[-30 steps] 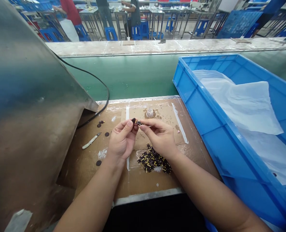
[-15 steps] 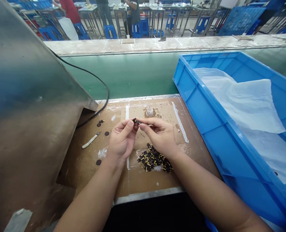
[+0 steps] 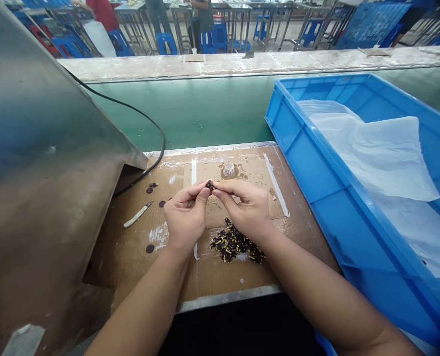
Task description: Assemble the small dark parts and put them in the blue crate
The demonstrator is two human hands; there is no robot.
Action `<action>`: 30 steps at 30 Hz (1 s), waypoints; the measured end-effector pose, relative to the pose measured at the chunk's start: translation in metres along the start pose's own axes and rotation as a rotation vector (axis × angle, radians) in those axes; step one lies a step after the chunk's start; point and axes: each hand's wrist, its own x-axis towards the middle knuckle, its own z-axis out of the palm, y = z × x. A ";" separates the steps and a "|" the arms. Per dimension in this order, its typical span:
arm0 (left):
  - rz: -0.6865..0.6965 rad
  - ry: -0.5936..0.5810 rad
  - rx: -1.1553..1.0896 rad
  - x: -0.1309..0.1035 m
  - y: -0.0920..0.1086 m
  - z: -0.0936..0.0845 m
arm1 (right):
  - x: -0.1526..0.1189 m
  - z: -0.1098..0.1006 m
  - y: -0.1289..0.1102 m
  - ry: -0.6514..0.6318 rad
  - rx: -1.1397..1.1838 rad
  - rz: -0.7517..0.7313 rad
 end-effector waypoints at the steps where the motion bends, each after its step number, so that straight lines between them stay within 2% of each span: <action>1: 0.018 0.005 0.016 -0.001 0.001 0.001 | 0.000 0.000 0.000 0.001 -0.002 -0.001; 5: 0.053 0.020 0.046 -0.003 0.004 0.005 | -0.001 0.000 0.000 0.009 -0.007 0.002; 8: 0.088 -0.012 0.076 -0.003 0.003 0.005 | 0.000 -0.001 0.001 0.007 -0.054 -0.011; 13: 0.309 -0.069 0.234 0.001 0.001 -0.002 | 0.001 -0.004 0.002 0.033 -0.162 -0.121; 15: 0.344 -0.074 0.257 0.002 0.001 -0.004 | 0.001 -0.006 0.002 0.024 -0.184 -0.150; 21: 0.341 -0.026 0.275 0.002 0.005 -0.005 | -0.001 -0.005 0.004 -0.017 -0.166 -0.185; 30: 0.261 -0.005 0.167 -0.002 0.008 0.001 | -0.004 -0.002 -0.001 0.008 -0.071 -0.097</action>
